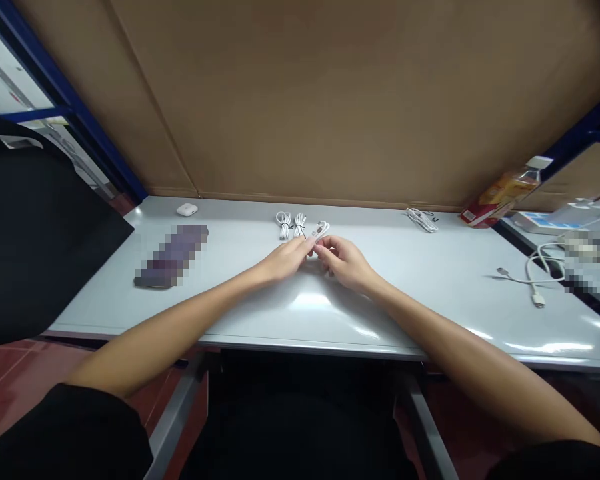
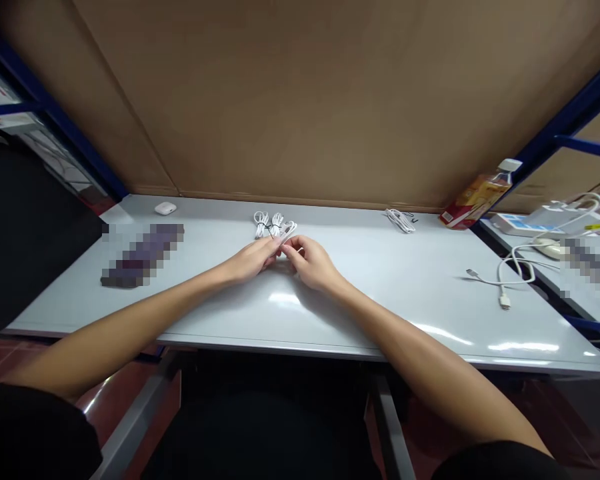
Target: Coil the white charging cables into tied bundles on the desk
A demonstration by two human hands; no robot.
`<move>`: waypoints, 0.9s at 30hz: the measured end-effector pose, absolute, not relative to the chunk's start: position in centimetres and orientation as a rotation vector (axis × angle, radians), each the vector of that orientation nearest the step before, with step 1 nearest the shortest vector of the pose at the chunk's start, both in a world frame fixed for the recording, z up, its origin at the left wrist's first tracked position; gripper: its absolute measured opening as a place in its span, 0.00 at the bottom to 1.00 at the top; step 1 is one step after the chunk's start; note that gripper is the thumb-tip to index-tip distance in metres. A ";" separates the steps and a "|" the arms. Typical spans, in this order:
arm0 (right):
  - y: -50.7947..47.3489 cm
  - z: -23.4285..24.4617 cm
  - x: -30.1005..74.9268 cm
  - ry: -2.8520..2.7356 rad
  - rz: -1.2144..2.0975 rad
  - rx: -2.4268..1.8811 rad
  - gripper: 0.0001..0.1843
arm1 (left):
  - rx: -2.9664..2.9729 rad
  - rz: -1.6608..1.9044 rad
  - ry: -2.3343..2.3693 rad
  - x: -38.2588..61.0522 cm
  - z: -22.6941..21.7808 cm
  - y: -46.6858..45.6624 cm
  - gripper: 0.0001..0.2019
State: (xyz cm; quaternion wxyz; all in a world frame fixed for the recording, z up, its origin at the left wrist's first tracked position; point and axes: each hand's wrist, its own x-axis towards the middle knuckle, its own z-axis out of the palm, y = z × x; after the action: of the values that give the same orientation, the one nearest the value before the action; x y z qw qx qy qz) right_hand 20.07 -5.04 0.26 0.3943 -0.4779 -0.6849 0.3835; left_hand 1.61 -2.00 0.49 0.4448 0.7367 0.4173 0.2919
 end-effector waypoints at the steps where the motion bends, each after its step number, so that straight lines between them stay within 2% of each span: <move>1: -4.9 0.1 20.2 -1.735 1.005 -1.202 0.16 | 1.825 0.732 0.997 1.6 0.3 -1.9 0.24; 6: -4.6 0.4 21.5 -1.746 1.030 -1.114 0.19 | 1.712 0.674 0.773 1.4 0.6 -1.6 0.27; 9: -4.7 1.0 22.3 -1.826 1.039 -0.965 0.39 | 1.733 0.541 0.669 1.2 1.6 -1.9 0.26; 11: -4.8 1.4 22.7 -1.923 1.075 -0.856 0.46 | 1.772 0.457 0.635 1.0 2.1 -2.3 0.27; 15: -4.8 1.9 23.0 -2.002 1.063 -0.801 0.33 | 1.741 0.372 0.603 0.8 2.5 -2.5 0.27; 22: -4.4 1.8 23.0 -2.031 0.832 -0.846 0.15 | 1.585 0.427 0.578 0.5 2.4 -2.1 0.23; 27: -4.4 1.7 22.6 -1.954 0.835 -0.888 0.13 | 1.436 0.478 0.611 0.8 1.9 -2.0 0.24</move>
State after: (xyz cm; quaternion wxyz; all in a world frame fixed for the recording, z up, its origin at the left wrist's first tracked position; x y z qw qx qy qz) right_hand 22.64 -4.44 1.69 0.4071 -0.3521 -0.7750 0.3311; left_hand 0.78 -2.04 1.89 0.6852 0.6409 0.2725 0.2132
